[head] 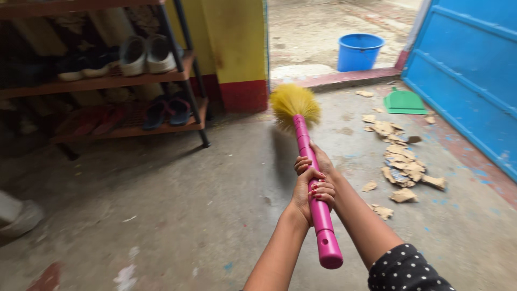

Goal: The person sweeps pieces of cardboard across the floor using a broom with a yellow brush and a pink handle.

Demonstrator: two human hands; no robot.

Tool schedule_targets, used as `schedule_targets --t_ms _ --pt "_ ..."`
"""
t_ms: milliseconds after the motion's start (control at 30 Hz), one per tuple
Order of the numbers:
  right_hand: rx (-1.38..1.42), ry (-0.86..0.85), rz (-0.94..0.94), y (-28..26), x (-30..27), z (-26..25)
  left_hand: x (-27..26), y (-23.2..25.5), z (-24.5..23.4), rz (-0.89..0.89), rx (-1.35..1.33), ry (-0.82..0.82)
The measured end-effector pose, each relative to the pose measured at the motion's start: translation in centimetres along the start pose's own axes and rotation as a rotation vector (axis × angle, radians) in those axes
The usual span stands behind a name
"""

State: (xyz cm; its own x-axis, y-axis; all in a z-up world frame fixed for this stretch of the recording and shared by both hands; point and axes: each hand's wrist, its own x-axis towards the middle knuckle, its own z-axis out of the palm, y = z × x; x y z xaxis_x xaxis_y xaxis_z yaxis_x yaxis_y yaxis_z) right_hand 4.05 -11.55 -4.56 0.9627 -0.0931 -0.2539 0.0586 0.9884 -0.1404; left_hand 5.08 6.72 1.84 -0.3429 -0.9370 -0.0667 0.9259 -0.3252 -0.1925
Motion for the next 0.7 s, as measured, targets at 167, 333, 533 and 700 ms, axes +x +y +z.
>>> schedule_targets --t_ms 167,333,533,700 --pt "0.038 -0.072 0.174 2.6 6.8 -4.6 -3.0 2.3 -2.1 0.121 -0.004 0.089" --pt "0.076 -0.059 0.209 3.9 9.6 -7.6 -3.9 3.9 -4.1 0.100 -0.098 0.137" --pt "0.075 -0.002 0.083 0.2 3.8 -9.2 1.4 1.5 -5.4 0.029 -0.086 0.149" --pt "0.036 0.175 -0.002 -4.5 -3.9 -12.1 7.6 -2.8 -7.3 -0.079 -0.163 0.097"
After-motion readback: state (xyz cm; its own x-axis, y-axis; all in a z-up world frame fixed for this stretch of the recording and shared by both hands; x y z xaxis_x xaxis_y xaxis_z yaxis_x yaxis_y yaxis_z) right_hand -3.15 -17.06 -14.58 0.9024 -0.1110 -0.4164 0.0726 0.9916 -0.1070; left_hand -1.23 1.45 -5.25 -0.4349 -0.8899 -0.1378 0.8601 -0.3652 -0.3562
